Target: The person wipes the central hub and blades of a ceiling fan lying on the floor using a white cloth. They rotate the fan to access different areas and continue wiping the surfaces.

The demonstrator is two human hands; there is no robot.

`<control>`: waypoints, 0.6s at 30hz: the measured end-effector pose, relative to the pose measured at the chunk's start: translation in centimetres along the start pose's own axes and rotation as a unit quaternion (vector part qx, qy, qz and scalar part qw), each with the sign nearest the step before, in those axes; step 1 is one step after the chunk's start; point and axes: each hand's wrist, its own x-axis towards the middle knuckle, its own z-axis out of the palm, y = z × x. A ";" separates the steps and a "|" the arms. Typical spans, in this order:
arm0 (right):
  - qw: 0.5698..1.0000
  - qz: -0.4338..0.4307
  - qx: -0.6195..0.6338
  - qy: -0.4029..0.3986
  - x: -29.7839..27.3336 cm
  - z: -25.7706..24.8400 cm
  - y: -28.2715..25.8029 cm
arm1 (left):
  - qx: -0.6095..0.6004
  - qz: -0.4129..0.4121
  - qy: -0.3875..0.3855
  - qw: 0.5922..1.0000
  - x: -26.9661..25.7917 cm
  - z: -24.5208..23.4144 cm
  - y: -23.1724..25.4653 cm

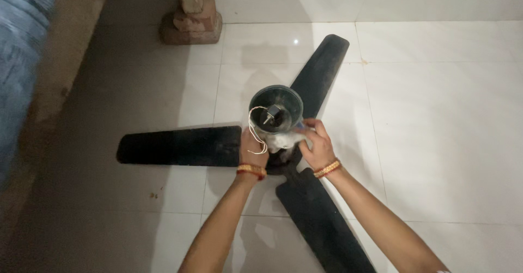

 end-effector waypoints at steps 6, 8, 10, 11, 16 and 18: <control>0.995 0.002 0.008 -0.097 0.7 3.5 -1.0 | -0.116 -0.228 -0.010 0.967 0.1 2.0 1.0; 0.996 0.036 0.018 -0.085 0.0 4.3 -0.5 | -0.167 -0.199 0.000 0.966 -1.0 2.7 1.5; 0.995 0.047 0.024 -0.079 -0.2 4.9 0.0 | -0.160 -0.202 0.007 0.966 -1.1 3.6 1.6; 0.996 0.041 0.025 -0.078 -0.1 5.2 0.2 | -0.155 -0.204 0.011 0.967 -1.2 3.9 1.3; 0.989 0.072 0.004 -0.125 1.0 5.3 1.2 | -0.119 -0.189 0.000 0.975 -1.7 5.2 0.6; 0.989 0.074 0.010 -0.129 0.7 5.1 1.4 | -0.129 -0.215 -0.014 0.968 -2.4 5.3 1.2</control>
